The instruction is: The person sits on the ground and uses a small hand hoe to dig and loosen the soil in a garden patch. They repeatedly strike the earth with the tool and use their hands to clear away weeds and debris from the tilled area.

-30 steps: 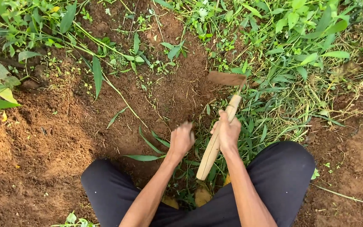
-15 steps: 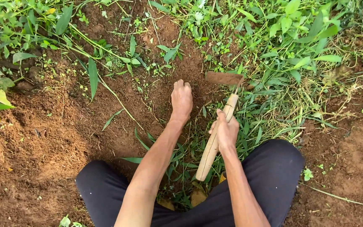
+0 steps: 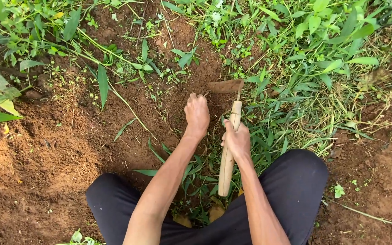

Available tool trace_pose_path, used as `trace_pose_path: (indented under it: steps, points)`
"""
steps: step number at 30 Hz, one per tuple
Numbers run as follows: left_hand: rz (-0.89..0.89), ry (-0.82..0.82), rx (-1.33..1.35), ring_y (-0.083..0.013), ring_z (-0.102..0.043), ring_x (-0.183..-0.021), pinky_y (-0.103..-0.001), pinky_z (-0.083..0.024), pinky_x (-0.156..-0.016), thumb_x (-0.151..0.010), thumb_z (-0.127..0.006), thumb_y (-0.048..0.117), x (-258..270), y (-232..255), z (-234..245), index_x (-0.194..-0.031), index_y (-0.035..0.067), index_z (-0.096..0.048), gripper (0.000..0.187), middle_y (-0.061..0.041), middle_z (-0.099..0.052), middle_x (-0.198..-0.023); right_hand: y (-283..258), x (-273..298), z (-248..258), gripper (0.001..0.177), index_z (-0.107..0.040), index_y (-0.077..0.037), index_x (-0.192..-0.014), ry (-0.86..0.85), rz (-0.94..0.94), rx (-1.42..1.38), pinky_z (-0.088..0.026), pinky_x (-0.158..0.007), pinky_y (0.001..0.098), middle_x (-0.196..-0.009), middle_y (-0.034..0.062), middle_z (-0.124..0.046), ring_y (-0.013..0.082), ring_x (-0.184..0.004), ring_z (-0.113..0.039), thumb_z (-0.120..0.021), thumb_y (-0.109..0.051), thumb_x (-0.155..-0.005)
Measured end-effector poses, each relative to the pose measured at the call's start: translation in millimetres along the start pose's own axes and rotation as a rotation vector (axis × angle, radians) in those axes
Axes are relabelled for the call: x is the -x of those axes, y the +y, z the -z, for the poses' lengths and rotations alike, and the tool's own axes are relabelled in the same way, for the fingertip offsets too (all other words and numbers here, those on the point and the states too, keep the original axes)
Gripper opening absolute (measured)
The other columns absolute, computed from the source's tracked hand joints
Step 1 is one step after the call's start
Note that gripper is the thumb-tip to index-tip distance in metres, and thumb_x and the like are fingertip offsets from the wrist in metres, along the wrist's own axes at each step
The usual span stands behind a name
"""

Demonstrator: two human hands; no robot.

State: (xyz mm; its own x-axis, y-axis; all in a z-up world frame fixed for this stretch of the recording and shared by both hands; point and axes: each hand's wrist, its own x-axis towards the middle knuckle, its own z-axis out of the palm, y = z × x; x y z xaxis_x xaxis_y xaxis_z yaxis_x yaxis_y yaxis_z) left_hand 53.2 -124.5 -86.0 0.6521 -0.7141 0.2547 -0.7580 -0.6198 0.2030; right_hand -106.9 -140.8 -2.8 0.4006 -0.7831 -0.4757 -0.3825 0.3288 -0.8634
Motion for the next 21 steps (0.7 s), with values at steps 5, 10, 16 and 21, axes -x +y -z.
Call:
trace_pose_path:
  steps: [5, 10, 16, 21]
  points:
    - [0.331, -0.013, 0.401, -0.0318, -0.075, -0.086, -0.041, -0.062, -0.075, -0.09, -0.073, 0.01, -5.2, -24.6, 4.7, -0.096, 0.006, -0.08, 0.01, -0.016, -0.074, -0.09, -0.1, -0.9, 4.1, 0.027, -0.059, -0.003, -0.1, 0.057, 0.096, -0.128, -0.051, -0.049, 0.0287, -0.064, 0.0077, -0.062, 0.0169, -0.048, -0.062, -0.05, -0.027, -0.106]
    - [0.462, 0.012, 0.52, -0.0285, -0.075, -0.093, -0.041, -0.058, -0.086, -0.087, -0.078, 0.018, 0.6, -26.3, 2.4, -0.091, 0.016, -0.082, 0.006, -0.007, -0.077, -0.09, 2.4, 4.0, 1.5, 0.027, -0.06, -0.002, -0.097, 0.059, 0.161, -0.157, -0.051, -0.046, 0.0267, -0.06, 0.0072, -0.061, 0.0167, -0.045, -0.062, -0.05, -0.025, -0.107]
    - [0.445, 0.004, 0.549, -0.0348, -0.074, -0.093, -0.044, -0.058, -0.087, -0.088, -0.075, 0.014, -5.5, -38.1, -2.4, -0.089, 0.011, -0.081, 0.007, -0.013, -0.076, -0.089, -2.0, 4.0, 6.5, 0.023, -0.059, 0.0, -0.106, 0.114, 0.173, -0.13, -0.05, -0.049, 0.0248, -0.064, 0.0053, -0.058, 0.0147, -0.049, -0.059, -0.047, -0.019, -0.109]
    - [0.469, -0.034, 0.602, -0.0344, -0.074, -0.096, -0.043, -0.058, -0.087, -0.089, -0.075, 0.014, -4.7, -35.7, 19.2, -0.092, 0.011, -0.082, 0.009, -0.013, -0.077, -0.093, 33.1, -12.4, -8.0, 0.046, -0.054, 0.009, -0.124, -0.037, 0.015, 0.072, -0.055, -0.049, 0.0318, -0.066, 0.0107, -0.065, 0.0176, -0.052, -0.065, -0.05, -0.034, -0.108]
